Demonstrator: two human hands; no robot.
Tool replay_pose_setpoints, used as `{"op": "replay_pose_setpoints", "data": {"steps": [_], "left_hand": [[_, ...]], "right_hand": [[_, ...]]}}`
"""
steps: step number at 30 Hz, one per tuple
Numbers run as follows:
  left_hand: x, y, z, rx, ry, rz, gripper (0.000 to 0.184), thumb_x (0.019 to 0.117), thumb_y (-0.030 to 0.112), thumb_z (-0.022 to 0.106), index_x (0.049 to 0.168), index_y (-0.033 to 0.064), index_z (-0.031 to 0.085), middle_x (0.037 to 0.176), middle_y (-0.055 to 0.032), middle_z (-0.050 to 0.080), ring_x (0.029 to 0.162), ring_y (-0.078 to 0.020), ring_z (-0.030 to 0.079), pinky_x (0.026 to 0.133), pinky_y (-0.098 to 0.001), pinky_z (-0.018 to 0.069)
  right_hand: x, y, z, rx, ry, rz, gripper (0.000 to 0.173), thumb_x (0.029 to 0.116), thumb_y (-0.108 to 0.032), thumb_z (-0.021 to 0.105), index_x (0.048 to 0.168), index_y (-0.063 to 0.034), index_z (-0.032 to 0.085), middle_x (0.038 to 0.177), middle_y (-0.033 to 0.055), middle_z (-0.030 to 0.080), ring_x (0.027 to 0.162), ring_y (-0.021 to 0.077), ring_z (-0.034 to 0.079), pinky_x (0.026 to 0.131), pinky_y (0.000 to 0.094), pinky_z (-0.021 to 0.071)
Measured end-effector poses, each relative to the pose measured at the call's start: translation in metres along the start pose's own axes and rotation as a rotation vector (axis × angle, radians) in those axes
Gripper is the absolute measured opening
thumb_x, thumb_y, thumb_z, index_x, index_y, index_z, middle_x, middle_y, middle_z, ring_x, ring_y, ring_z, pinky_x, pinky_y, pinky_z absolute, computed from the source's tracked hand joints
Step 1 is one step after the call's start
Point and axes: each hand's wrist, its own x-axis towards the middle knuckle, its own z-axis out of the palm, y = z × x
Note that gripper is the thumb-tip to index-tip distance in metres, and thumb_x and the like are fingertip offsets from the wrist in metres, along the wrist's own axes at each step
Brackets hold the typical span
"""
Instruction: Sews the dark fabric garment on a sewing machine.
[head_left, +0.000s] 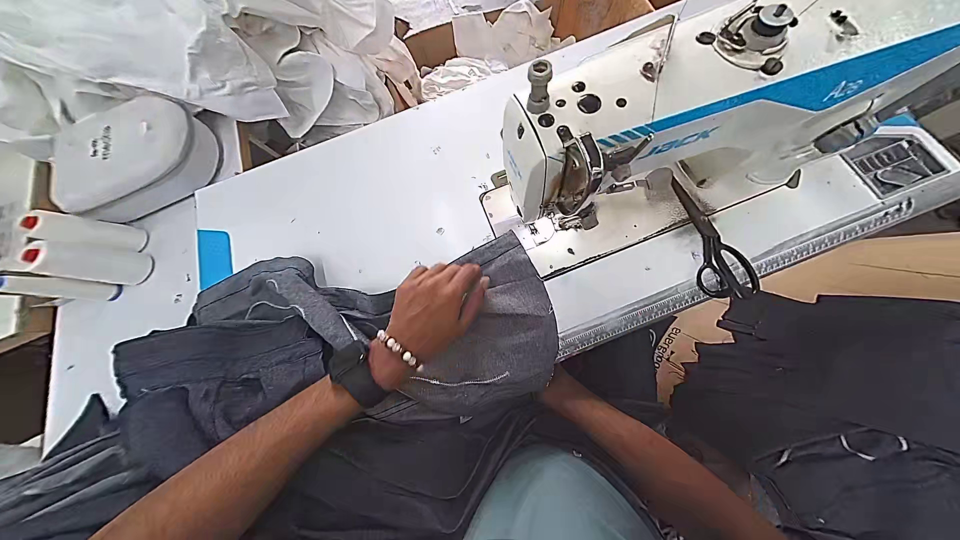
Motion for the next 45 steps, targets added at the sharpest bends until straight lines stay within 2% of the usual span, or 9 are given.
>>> {"op": "replay_pose_setpoints", "data": {"steps": [3, 6, 9, 11, 17, 22, 28, 38, 45], "left_hand": [[0.038, 0.002, -0.001, -0.063, -0.01, -0.101, 0.032, 0.1033, 0.039, 0.058, 0.112, 0.0108, 0.071, 0.087, -0.0094, 0.071, 0.087, -0.0314, 0.069, 0.072, -0.0494, 0.0549], [0.051, 0.005, 0.002, -0.209, -0.029, -0.266, 0.049, 0.0928, 0.045, 0.074, 0.122, 0.0071, 0.064, 0.113, -0.0182, 0.065, 0.103, -0.0402, 0.064, 0.081, -0.0579, 0.054], [0.048, -0.003, 0.013, -0.27, -0.034, -0.384, 0.053, 0.087, 0.052, 0.077, 0.11, 0.0059, 0.067, 0.11, -0.0205, 0.062, 0.104, -0.0441, 0.058, 0.082, -0.0618, 0.047], [0.032, -0.005, 0.035, -0.255, 0.03, -0.358, 0.049, 0.0905, 0.058, 0.07, 0.1, 0.0103, 0.07, 0.101, -0.0137, 0.064, 0.099, -0.0374, 0.059, 0.08, -0.0574, 0.0456], [0.006, 0.028, 0.046, -0.355, 0.093, -0.233, 0.044, 0.0967, 0.059, 0.06, 0.095, 0.017, 0.075, 0.092, 0.0002, 0.068, 0.092, -0.0215, 0.06, 0.083, -0.0462, 0.0415], [0.015, 0.032, 0.04, -0.419, 0.065, -0.205, 0.042, 0.0971, 0.057, 0.061, 0.094, 0.017, 0.075, 0.09, 0.0016, 0.07, 0.092, -0.0189, 0.061, 0.084, -0.0459, 0.0413], [0.036, 0.041, 0.026, -0.534, 0.0, -0.135, 0.026, 0.1002, 0.036, 0.063, 0.117, 0.0199, 0.076, 0.105, 0.0025, 0.073, 0.099, -0.0114, 0.068, 0.086, -0.0334, 0.056], [0.042, 0.059, 0.028, -0.475, 0.148, -0.169, 0.019, 0.0993, 0.026, 0.066, 0.111, 0.0193, 0.08, 0.096, 0.0041, 0.076, 0.085, -0.0098, 0.068, 0.074, -0.0291, 0.0541], [0.05, 0.06, 0.029, -0.564, 0.158, -0.262, 0.017, 0.0982, 0.028, 0.067, 0.103, 0.018, 0.079, 0.09, 0.0051, 0.074, 0.083, -0.0052, 0.065, 0.073, -0.0246, 0.0521]], "right_hand": [[-0.049, -0.078, -0.05, -0.439, -0.38, 0.006, 0.025, 0.1015, -0.014, 0.055, 0.113, 0.0034, 0.068, 0.113, 0.0283, 0.069, 0.109, 0.049, 0.066, 0.086, 0.0686, 0.0514], [-0.086, -0.073, -0.044, -0.486, 0.416, -0.426, 0.03, 0.1031, -0.035, 0.052, 0.087, -0.0167, 0.07, 0.08, 0.0002, 0.069, 0.076, 0.0166, 0.07, 0.062, 0.0356, 0.0569], [-0.041, -0.017, -0.025, -0.539, 0.808, -0.688, 0.037, 0.1042, -0.033, 0.057, 0.139, -0.0219, 0.062, 0.149, 0.003, 0.058, 0.144, 0.0197, 0.048, 0.123, 0.0462, 0.0344], [-0.023, 0.031, -0.014, -0.666, 0.843, -0.813, 0.045, 0.1056, -0.028, 0.055, 0.15, -0.0265, 0.052, 0.161, 0.0018, 0.045, 0.154, 0.0207, 0.032, 0.128, 0.0458, 0.0189], [-0.037, -0.007, -0.056, -0.151, 1.048, -0.629, 0.026, 0.1033, -0.038, 0.054, 0.108, -0.0165, 0.069, 0.102, 0.001, 0.073, 0.098, 0.0158, 0.067, 0.093, 0.0406, 0.0493], [0.007, -0.03, -0.132, 0.151, 0.951, -0.216, 0.03, 0.0953, -0.037, 0.073, 0.119, -0.0182, 0.075, 0.106, -0.0035, 0.073, 0.098, 0.0142, 0.065, 0.086, 0.0416, 0.0527], [0.013, -0.031, -0.129, 0.231, 0.963, -0.214, 0.013, 0.0929, -0.029, 0.076, 0.103, -0.0228, 0.081, 0.089, -0.0113, 0.074, 0.085, 0.0066, 0.064, 0.087, 0.0423, 0.0464], [0.02, -0.038, -0.119, -0.153, 1.282, -0.269, 0.008, 0.09, -0.022, 0.077, 0.096, -0.0198, 0.081, 0.095, -0.0047, 0.077, 0.089, 0.012, 0.067, 0.076, 0.0346, 0.0473], [0.013, -0.04, -0.124, -0.075, 1.132, -0.333, 0.018, 0.0922, -0.017, 0.071, 0.106, -0.0152, 0.082, 0.102, -0.0016, 0.077, 0.1, 0.0146, 0.068, 0.083, 0.0348, 0.0523]]}}
